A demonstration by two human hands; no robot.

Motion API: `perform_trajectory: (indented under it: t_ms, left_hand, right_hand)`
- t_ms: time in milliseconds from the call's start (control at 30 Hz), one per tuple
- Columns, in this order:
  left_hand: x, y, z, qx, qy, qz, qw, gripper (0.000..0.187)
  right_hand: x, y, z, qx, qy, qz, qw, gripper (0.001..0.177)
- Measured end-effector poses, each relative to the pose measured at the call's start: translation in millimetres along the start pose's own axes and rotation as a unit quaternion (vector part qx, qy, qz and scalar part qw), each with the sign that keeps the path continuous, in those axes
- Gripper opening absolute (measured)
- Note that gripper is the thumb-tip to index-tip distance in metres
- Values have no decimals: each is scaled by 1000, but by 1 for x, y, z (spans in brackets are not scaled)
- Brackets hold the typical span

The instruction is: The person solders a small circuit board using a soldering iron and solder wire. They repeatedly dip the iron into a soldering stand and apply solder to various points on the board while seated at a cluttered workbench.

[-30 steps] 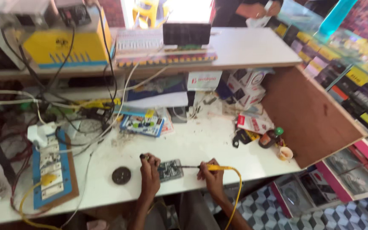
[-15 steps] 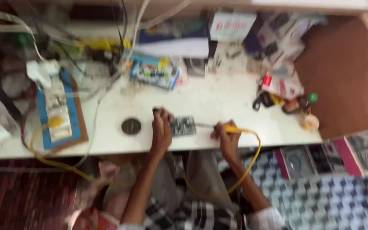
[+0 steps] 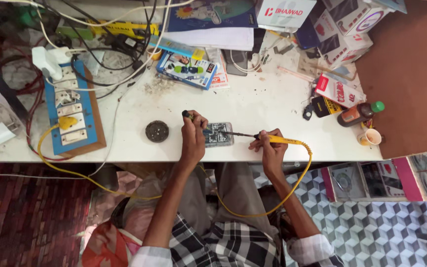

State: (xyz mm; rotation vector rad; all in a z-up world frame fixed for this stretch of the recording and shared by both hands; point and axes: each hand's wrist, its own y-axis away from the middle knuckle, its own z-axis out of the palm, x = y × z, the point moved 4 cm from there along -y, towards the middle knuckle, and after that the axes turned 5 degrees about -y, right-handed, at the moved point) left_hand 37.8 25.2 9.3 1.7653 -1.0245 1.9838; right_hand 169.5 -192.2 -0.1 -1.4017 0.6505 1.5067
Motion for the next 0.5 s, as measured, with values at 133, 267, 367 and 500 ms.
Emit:
perform_trajectory:
  t_ms: [133,267,367,500]
  left_hand:
    - [3,0,1,10,2,31,999,18]
    - [6,2,-1,8,-30,11,999,20]
    - [11,-2,-2,7,-38,29,999,19]
    - [12,0,-3,7,-36,8,999,19]
  right_hand:
    - [-1,-1,2,-2,14,11,1000,23]
    - [-3,2,2,-13,15,1,1000,24]
    - [-1,0,2,-14,9,9,1000,23]
    - [3,1,0,-6,3,18,1000,23]
